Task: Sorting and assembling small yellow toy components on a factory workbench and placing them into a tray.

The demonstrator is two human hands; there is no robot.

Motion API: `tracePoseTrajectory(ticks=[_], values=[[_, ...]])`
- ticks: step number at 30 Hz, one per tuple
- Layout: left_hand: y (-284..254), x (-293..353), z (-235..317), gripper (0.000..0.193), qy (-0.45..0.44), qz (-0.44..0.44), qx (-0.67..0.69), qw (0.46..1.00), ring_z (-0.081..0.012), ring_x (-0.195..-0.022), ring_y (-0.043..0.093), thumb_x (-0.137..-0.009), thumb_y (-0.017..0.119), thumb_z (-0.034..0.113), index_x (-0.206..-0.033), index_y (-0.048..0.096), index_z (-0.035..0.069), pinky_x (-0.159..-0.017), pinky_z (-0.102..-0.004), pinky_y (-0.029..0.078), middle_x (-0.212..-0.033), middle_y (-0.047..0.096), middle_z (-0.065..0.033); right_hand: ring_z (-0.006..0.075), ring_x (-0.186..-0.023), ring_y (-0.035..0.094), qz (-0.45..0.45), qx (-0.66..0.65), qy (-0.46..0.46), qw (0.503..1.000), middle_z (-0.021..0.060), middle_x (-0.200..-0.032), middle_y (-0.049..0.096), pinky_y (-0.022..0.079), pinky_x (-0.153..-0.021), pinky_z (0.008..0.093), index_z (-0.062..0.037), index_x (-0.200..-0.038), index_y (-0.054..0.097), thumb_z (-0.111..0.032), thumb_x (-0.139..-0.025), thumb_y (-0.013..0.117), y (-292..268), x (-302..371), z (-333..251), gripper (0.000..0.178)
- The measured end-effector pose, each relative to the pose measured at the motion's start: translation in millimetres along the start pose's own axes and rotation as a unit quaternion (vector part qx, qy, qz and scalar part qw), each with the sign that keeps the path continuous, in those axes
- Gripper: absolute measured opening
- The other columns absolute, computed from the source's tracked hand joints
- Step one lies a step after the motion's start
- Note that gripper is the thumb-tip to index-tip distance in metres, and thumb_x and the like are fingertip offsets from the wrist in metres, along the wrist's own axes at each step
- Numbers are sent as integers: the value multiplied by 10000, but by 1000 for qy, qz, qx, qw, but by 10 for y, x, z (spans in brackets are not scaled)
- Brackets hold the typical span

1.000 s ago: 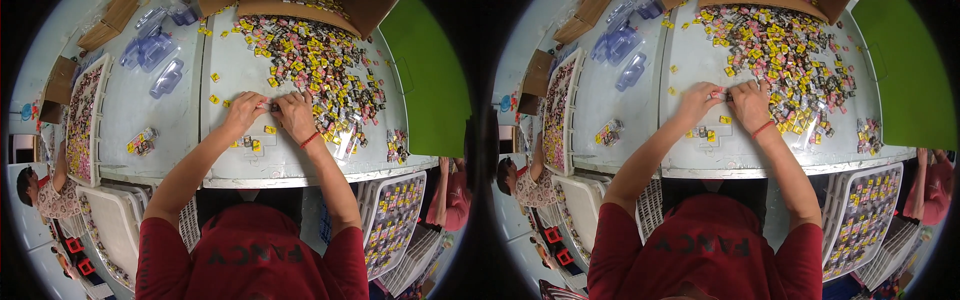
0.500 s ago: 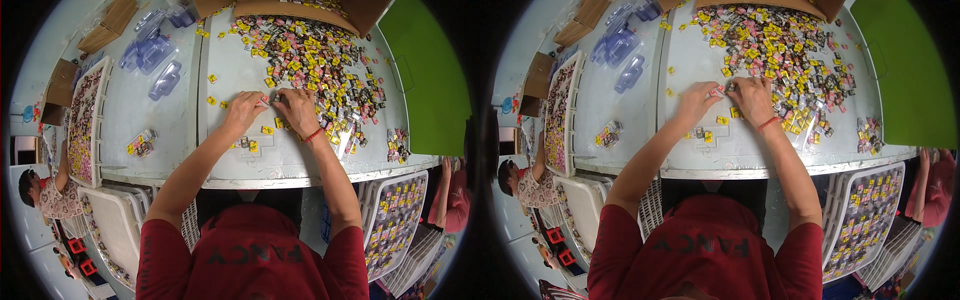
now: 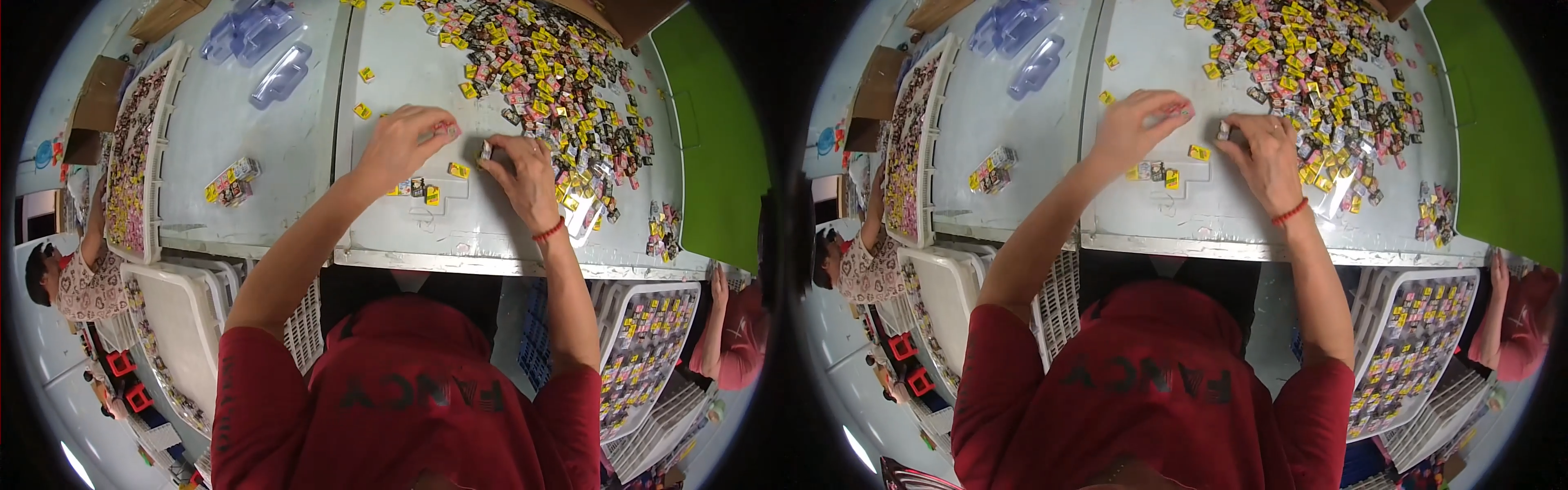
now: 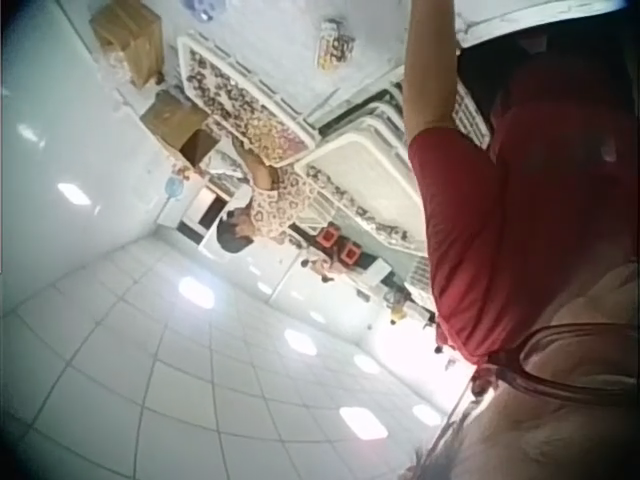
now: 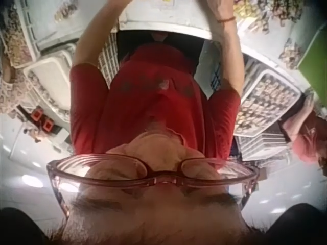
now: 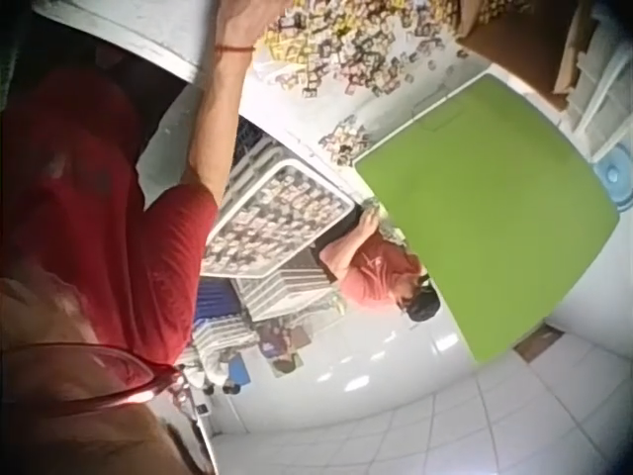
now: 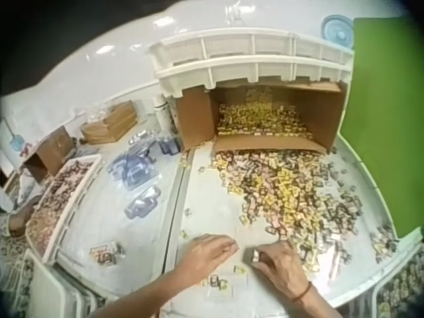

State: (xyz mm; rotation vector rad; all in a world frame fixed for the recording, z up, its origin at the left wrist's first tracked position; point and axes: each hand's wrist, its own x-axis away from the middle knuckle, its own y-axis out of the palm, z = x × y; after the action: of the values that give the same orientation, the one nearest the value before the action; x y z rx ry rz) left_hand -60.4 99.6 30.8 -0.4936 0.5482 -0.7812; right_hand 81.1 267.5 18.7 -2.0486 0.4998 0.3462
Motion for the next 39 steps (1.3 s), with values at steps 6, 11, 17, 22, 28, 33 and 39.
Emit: tracePoseTrajectory(ticks=[6, 11, 17, 22, 28, 33, 39], values=[[157, 602, 257, 220, 135, -7, -2, 991, -237, -886, 614, -774, 701, 117, -967, 651, 24, -821, -331, 483, -1002, 655, -81, 245, -883, 589, -42, 7, 62, 997, 67, -880, 648, 396, -883, 364, -71, -1003, 635, -162, -741, 748, -93, 224, -162, 300], [217, 678, 13, 235, 145, -12, -49, 988, -237, -901, 597, -739, 707, 79, -960, 655, 18, -812, -326, 488, -1001, 641, -72, 238, -941, 582, -34, -5, 21, 999, 50, -945, 651, 379, -900, 378, -82, -993, 637, -161, -724, 755, 62, 289, -296, 305], [243, 671, -14, 261, 159, -2, -85, 984, -237, -945, 581, -706, 714, 55, -960, 665, 15, -826, -321, 492, -1000, 641, -75, 233, -965, 576, -50, 18, 31, 998, 29, -959, 652, 353, -947, 424, -106, -974, 644, -153, -704, 757, 120, 290, -359, 296], [235, 637, -67, 257, 195, 1, -140, 971, -245, -946, 590, -699, 712, 44, -948, 666, 4, -820, -331, 500, -965, 642, -81, 226, -971, 579, -96, 82, 4, 992, 22, -945, 656, 337, -978, 442, -123, -948, 654, -133, -676, 763, 89, 190, -391, 293], [206, 567, -95, 210, 179, -32, -74, 981, -244, -880, 624, -696, 702, 35, -902, 665, 11, -776, -335, 523, -948, 639, -83, 220, -936, 595, -73, 35, 29, 996, 11, -944, 666, 340, -968, 450, -126, -893, 674, -118, -688, 753, 157, 200, -338, 220], [245, 637, -114, 179, 151, 11, -45, 987, -241, -849, 636, -707, 697, 35, -881, 667, 7, -731, -322, 533, -948, 638, -79, 211, -917, 595, 11, 35, 12, 999, 7, -931, 665, 346, -962, 436, -110, -855, 676, -91, -707, 738, 286, 303, -388, 162], [271, 626, -115, 179, 172, 39, -69, 982, -230, -876, 612, -697, 716, 53, -867, 670, 17, -757, -316, 519, -969, 641, -59, 246, -916, 574, 80, 44, -13, 996, 56, -944, 635, 418, -864, 400, -53, -876, 668, -30, -721, 720, 361, 422, -467, 166]])
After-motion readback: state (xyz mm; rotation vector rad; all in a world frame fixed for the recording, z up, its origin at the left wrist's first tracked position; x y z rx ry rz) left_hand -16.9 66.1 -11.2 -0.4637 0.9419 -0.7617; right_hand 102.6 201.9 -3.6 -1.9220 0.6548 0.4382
